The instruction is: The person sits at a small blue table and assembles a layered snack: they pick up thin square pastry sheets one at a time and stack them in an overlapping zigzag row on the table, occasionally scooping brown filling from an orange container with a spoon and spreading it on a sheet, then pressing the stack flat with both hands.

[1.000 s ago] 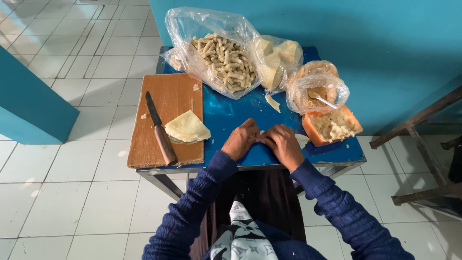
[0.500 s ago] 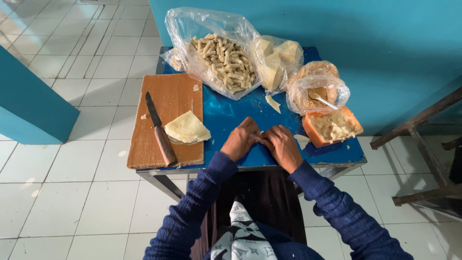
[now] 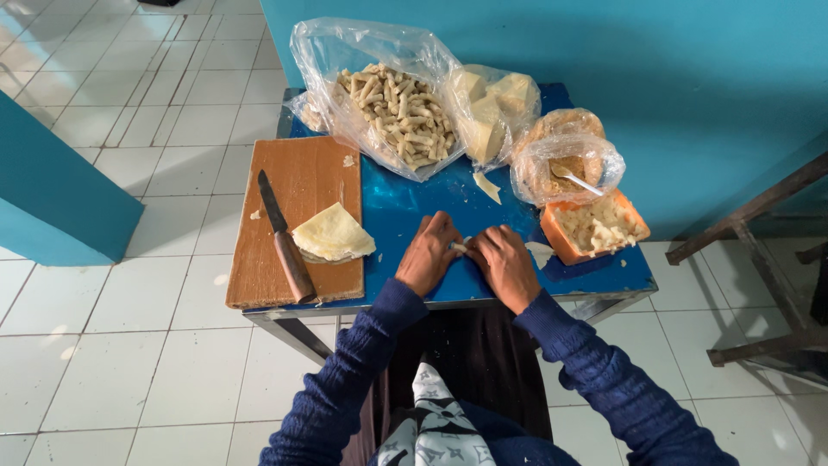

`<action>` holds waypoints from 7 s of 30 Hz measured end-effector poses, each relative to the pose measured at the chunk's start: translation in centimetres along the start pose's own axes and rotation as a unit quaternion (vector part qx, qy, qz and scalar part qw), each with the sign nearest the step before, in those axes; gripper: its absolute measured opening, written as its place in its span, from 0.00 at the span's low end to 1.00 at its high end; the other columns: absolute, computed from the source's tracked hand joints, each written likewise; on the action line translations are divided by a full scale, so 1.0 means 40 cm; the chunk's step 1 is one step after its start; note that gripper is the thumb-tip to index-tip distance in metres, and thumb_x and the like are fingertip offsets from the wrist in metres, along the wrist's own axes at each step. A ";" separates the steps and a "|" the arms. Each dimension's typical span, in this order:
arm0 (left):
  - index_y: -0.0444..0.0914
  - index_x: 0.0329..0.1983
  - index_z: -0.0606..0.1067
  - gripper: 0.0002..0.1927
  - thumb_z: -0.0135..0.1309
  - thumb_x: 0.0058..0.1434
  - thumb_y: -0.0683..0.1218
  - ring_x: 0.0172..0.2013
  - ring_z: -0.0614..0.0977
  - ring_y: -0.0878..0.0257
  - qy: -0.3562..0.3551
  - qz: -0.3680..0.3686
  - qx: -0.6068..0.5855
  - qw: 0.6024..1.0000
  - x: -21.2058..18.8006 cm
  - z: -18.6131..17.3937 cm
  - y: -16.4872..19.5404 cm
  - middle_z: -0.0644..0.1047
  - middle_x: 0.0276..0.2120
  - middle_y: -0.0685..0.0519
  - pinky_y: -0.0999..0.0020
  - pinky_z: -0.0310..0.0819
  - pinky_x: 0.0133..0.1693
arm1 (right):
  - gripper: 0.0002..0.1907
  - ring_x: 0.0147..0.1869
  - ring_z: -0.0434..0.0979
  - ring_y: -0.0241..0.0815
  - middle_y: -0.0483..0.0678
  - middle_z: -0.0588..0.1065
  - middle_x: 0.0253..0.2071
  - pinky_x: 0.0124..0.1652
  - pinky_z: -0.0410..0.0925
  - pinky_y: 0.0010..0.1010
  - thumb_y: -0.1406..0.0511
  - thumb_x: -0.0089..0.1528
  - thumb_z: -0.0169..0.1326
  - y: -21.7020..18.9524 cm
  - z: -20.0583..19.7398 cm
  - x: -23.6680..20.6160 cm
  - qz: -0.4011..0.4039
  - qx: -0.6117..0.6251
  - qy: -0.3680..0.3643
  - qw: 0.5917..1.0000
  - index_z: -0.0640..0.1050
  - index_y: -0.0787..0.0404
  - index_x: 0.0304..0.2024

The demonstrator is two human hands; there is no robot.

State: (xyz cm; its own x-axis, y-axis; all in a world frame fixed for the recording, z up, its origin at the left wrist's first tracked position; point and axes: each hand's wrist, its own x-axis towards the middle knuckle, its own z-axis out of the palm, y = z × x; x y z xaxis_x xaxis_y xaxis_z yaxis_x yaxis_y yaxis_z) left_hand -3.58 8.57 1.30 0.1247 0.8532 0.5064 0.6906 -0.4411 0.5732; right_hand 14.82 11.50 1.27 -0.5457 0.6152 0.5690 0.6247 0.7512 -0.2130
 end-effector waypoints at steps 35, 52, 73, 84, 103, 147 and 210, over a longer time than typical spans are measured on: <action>0.33 0.58 0.75 0.20 0.52 0.62 0.33 0.43 0.77 0.48 0.115 -0.032 0.004 0.993 -0.097 -0.099 0.114 0.73 0.43 0.44 0.58 0.74 0.43 | 0.06 0.42 0.76 0.47 0.47 0.78 0.37 0.43 0.70 0.36 0.67 0.62 0.60 0.103 0.043 0.030 0.033 0.068 -0.038 0.996 0.83 0.58 0.41; 0.32 0.45 0.67 0.07 0.47 0.65 0.32 0.48 0.75 0.50 0.352 -0.133 -0.040 0.926 -0.267 -0.126 0.139 0.70 0.46 0.43 0.58 0.72 0.50 | 0.20 0.47 0.76 0.50 0.51 0.75 0.44 0.48 0.70 0.38 0.60 0.57 0.64 -0.322 0.093 0.288 -0.150 0.201 -0.012 0.968 0.77 0.63 0.47; 0.30 0.65 0.63 0.23 0.51 0.67 0.37 0.48 0.78 0.60 0.331 -0.221 -0.178 0.900 -0.191 -0.159 0.066 0.72 0.53 0.44 0.69 0.76 0.50 | 0.09 0.40 0.71 0.30 0.44 0.76 0.35 0.40 0.67 0.25 0.65 0.72 0.56 -0.085 0.169 0.292 0.191 0.588 -0.122 0.776 0.83 0.66 0.45; 0.30 0.58 0.71 0.18 0.46 0.73 0.47 0.51 0.81 0.64 0.261 -0.191 -0.627 0.709 -0.149 -0.039 0.069 0.79 0.51 0.49 0.68 0.75 0.54 | 0.15 0.43 0.83 0.44 0.46 0.80 0.46 0.40 0.75 0.32 0.68 0.55 0.67 -0.190 -0.091 0.103 0.031 0.283 0.010 0.959 0.81 0.59 0.45; 0.32 0.59 0.69 0.20 0.42 0.74 0.51 0.47 0.82 0.60 0.233 -0.282 -0.566 0.739 -0.178 -0.007 0.075 0.79 0.48 0.46 0.66 0.78 0.49 | 0.05 0.42 0.79 0.32 0.45 0.80 0.39 0.40 0.72 0.26 0.67 0.68 0.57 0.158 0.080 0.118 0.185 0.372 0.081 0.906 0.79 0.63 0.42; 0.33 0.51 0.70 0.15 0.56 0.67 0.46 0.43 0.79 0.66 0.253 -0.293 -0.518 0.763 -0.165 0.008 0.076 0.79 0.43 0.49 0.69 0.75 0.45 | 0.05 0.40 0.79 0.32 0.43 0.81 0.41 0.38 0.71 0.25 0.67 0.69 0.55 0.171 0.101 0.090 0.216 0.314 0.035 0.924 0.82 0.61 0.44; 0.34 0.59 0.69 0.16 0.48 0.70 0.44 0.49 0.80 0.65 0.222 -0.276 -0.580 0.734 -0.164 0.003 0.089 0.79 0.50 0.50 0.68 0.74 0.51 | 0.10 0.42 0.77 0.55 0.54 0.75 0.39 0.42 0.69 0.44 0.68 0.62 0.58 0.066 -0.007 0.064 0.083 0.024 0.020 0.996 0.72 0.63 0.43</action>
State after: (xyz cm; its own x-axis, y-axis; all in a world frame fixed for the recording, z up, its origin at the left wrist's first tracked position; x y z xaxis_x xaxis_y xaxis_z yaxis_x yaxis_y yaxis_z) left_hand -1.85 1.43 -0.07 -0.3677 0.9299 0.0023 -0.5544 -0.2212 0.8023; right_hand 15.23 14.98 2.40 -0.4147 0.7224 0.5533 0.6764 0.6515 -0.3436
